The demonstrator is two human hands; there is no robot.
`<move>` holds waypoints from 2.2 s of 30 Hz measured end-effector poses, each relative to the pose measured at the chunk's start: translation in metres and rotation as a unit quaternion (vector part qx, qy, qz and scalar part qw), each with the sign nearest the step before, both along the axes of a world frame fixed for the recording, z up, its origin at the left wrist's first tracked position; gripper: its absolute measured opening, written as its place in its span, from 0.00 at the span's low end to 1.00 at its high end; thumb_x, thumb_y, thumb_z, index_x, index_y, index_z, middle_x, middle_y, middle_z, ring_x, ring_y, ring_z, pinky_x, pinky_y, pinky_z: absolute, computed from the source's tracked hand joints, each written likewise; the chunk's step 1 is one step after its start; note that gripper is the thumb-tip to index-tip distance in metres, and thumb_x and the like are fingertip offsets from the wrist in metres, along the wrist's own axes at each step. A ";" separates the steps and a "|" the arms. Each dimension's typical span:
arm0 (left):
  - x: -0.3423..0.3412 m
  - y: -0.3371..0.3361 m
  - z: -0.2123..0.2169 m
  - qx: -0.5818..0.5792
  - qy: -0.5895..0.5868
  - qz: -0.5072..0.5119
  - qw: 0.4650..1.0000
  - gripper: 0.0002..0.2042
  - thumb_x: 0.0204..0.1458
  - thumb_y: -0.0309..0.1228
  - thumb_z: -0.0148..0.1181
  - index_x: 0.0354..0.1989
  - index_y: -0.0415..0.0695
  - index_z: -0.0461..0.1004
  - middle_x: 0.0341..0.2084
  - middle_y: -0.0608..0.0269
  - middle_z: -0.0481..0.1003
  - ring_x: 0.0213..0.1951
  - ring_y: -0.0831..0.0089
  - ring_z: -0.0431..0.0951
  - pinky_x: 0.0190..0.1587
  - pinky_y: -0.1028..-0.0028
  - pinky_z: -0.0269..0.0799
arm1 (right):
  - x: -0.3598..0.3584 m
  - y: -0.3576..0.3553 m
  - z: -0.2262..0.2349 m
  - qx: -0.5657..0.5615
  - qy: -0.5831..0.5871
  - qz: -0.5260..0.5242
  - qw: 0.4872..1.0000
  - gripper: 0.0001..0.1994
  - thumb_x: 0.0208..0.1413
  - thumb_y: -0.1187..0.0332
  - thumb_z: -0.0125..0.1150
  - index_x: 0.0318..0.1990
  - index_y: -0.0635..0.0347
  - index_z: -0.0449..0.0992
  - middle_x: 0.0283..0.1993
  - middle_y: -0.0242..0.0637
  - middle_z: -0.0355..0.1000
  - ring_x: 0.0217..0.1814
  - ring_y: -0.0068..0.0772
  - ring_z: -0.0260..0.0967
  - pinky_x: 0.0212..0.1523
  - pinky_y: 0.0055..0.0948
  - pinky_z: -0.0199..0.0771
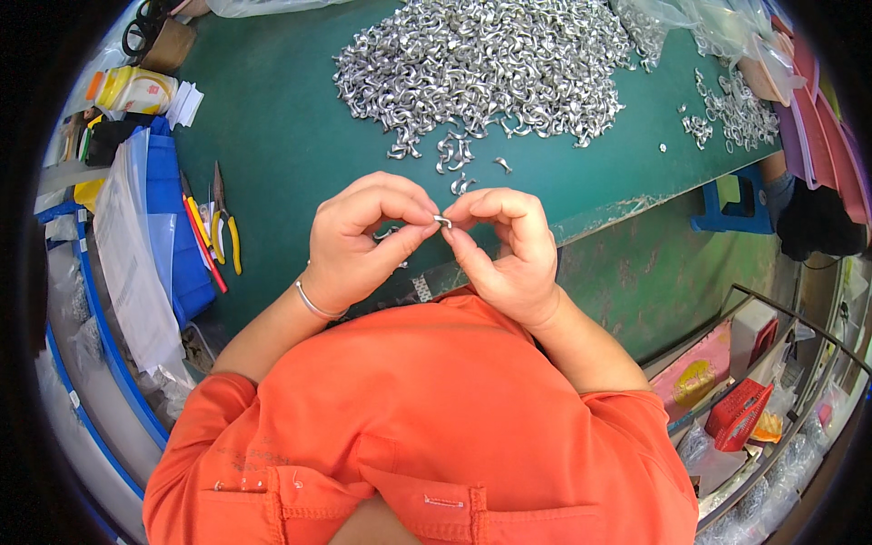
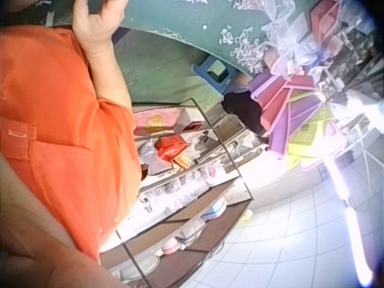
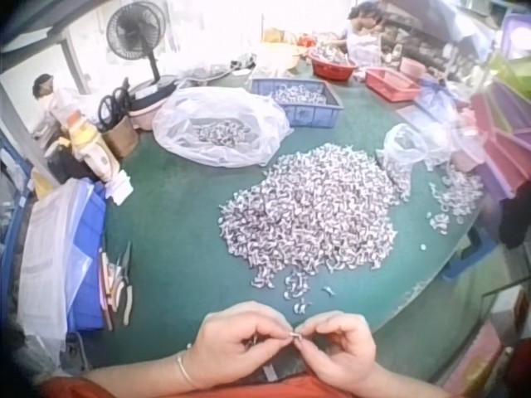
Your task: The person picks up small metal parts one at a time from a pile on the workstation and handles them by hand to inspect them.
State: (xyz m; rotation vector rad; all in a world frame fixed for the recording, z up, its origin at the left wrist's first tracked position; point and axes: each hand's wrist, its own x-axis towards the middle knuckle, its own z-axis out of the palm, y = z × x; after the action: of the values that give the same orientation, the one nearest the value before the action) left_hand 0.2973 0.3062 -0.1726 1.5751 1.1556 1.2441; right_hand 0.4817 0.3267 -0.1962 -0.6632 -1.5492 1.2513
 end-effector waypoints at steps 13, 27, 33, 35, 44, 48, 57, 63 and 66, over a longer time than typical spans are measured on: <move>0.003 0.003 0.011 0.078 0.064 0.070 0.992 0.10 0.39 0.13 0.64 0.27 0.41 0.75 0.36 0.57 0.76 0.38 0.66 0.78 0.38 0.73 0.74 | 0.020 0.075 0.034 0.142 -0.072 -0.074 0.984 0.08 0.49 0.87 0.58 0.30 0.63 0.70 0.36 0.41 0.73 0.38 0.28 0.72 0.41 0.26 0.73; -0.008 0.001 0.004 0.001 0.029 0.109 0.994 0.06 0.46 0.13 0.59 0.29 0.37 0.75 0.36 0.59 0.74 0.39 0.73 0.76 0.41 0.77 0.72 | 0.059 0.175 0.050 0.168 -0.290 -0.186 0.924 0.04 0.53 0.76 0.61 0.36 0.62 0.77 0.34 0.33 0.78 0.35 0.19 0.73 0.37 0.21 0.71; -0.008 0.006 0.002 -0.023 0.006 0.095 0.995 0.06 0.47 0.13 0.59 0.30 0.37 0.75 0.37 0.60 0.74 0.39 0.76 0.75 0.41 0.79 0.73 | 0.035 0.074 0.023 0.213 -0.404 -0.024 0.889 0.08 0.42 0.77 0.66 0.30 0.58 0.73 0.29 0.34 0.73 0.34 0.43 0.70 0.39 0.35 0.68; -0.009 0.007 -0.001 -0.026 0.014 0.087 0.996 0.06 0.48 0.14 0.59 0.32 0.37 0.75 0.38 0.60 0.74 0.39 0.77 0.75 0.41 0.80 0.73 | 0.035 0.064 0.009 0.205 -0.393 -0.061 0.894 0.09 0.42 0.78 0.66 0.29 0.57 0.72 0.31 0.33 0.73 0.34 0.39 0.70 0.39 0.32 0.66; 0.006 0.004 0.000 -0.276 -0.146 -0.003 0.950 0.10 0.53 0.22 0.63 0.43 0.35 0.74 0.33 0.63 0.76 0.34 0.80 0.78 0.35 0.81 0.74 | 0.008 0.030 0.018 0.141 -0.180 -0.065 0.971 0.11 0.43 0.85 0.65 0.29 0.61 0.69 0.32 0.40 0.74 0.34 0.35 0.73 0.34 0.27 0.73; 0.004 0.004 0.003 -0.306 -0.181 -0.028 0.934 0.07 0.54 0.22 0.61 0.41 0.35 0.75 0.32 0.61 0.78 0.33 0.78 0.79 0.35 0.81 0.75 | -0.002 0.023 0.021 0.153 -0.156 -0.056 0.974 0.12 0.41 0.86 0.66 0.29 0.61 0.69 0.32 0.40 0.73 0.34 0.36 0.72 0.34 0.28 0.73; 0.001 0.004 0.005 -0.164 -0.101 -0.012 0.981 0.08 0.53 0.18 0.60 0.41 0.32 0.74 0.35 0.60 0.76 0.35 0.76 0.79 0.39 0.79 0.78 | 0.002 0.015 0.019 -0.177 0.078 0.080 0.978 0.08 0.54 0.86 0.58 0.37 0.66 0.67 0.42 0.44 0.71 0.44 0.27 0.71 0.47 0.26 0.74; 0.001 0.002 0.007 -0.227 -0.206 -0.012 0.952 0.10 0.52 0.16 0.60 0.43 0.31 0.72 0.36 0.56 0.76 0.37 0.73 0.80 0.41 0.78 0.79 | 0.003 0.015 0.016 -0.113 0.037 0.059 0.991 0.09 0.53 0.87 0.58 0.35 0.65 0.67 0.41 0.44 0.72 0.43 0.28 0.71 0.45 0.25 0.74; 0.001 0.002 0.006 -0.230 -0.226 -0.005 0.947 0.10 0.51 0.16 0.61 0.42 0.31 0.72 0.36 0.55 0.77 0.37 0.72 0.80 0.41 0.77 0.79 | 0.002 0.014 0.016 -0.075 0.007 0.043 0.996 0.09 0.51 0.87 0.59 0.34 0.64 0.67 0.40 0.44 0.73 0.42 0.28 0.72 0.44 0.26 0.74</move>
State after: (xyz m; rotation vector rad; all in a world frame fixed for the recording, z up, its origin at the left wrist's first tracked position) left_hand 0.2985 0.3079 -0.1661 0.8904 1.0362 1.1432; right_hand 0.4835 0.3410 -0.1804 -0.6873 -1.4954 1.4447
